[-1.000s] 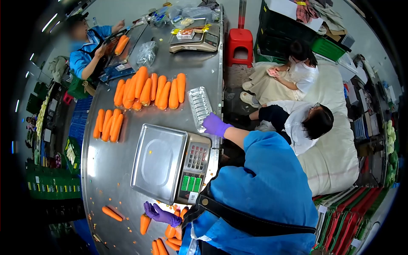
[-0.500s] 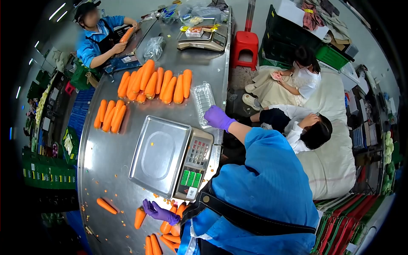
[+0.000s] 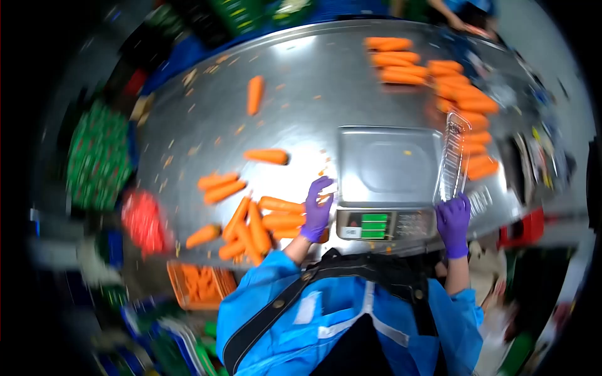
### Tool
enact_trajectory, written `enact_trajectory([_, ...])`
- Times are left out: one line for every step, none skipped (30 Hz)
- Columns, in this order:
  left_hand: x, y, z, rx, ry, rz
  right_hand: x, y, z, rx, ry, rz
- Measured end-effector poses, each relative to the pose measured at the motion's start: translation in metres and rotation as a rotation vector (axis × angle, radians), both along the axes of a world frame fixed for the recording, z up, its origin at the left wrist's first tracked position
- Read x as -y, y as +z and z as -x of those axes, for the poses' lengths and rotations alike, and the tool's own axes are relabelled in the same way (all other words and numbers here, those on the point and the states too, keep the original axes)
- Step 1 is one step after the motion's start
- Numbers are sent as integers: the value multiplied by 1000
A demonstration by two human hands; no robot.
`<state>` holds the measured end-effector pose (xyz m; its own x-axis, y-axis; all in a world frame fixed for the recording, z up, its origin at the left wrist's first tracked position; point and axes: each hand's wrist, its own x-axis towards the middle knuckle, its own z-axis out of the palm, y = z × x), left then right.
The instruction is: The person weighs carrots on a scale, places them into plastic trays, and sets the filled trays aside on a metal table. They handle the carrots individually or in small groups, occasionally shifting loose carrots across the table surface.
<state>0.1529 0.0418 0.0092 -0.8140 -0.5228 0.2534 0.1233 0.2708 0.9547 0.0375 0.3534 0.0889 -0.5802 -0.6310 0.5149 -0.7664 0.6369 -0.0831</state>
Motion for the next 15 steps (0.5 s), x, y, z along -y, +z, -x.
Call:
enact_trajectory([2,3,-1,-21,-40,78,16,-1,1,6,120,11])
enact_trajectory([5,1,-5,13,-47,126,31,-4,4,45,217,-55])
enact_trajectory([12,0,-7,47,-73,172,40,-16,9,93,286,-108])
enact_trajectory([21,-1,-12,108,-86,306,46,-26,17,165,319,-199])
enact_trajectory([35,-4,-18,113,-61,307,46,-34,23,235,342,-294])
enact_trajectory([54,-8,-27,172,-11,395,45,-39,27,234,363,-294])
enact_trajectory([75,-12,-34,230,32,480,42,-41,30,225,331,-290])
enact_trajectory([102,-19,-41,278,124,536,40,-42,33,215,294,-284])
enact_trajectory([134,-28,-50,326,213,589,38,-39,33,213,298,-285])
enact_trajectory([168,-39,-60,423,341,687,34,-31,31,248,249,-278])
enact_trajectory([205,-47,-69,530,393,763,30,-23,29,282,196,-272])
enact_trajectory([229,-32,-81,730,332,729,29,-18,28,273,173,-252])
enact_trajectory([252,-55,-88,900,461,944,28,-17,26,274,162,-254])
enact_trajectory([261,-43,-84,1150,425,946,27,-17,24,263,137,-227])
enact_trajectory([278,-49,-86,1249,383,1009,26,-17,21,252,110,-202])
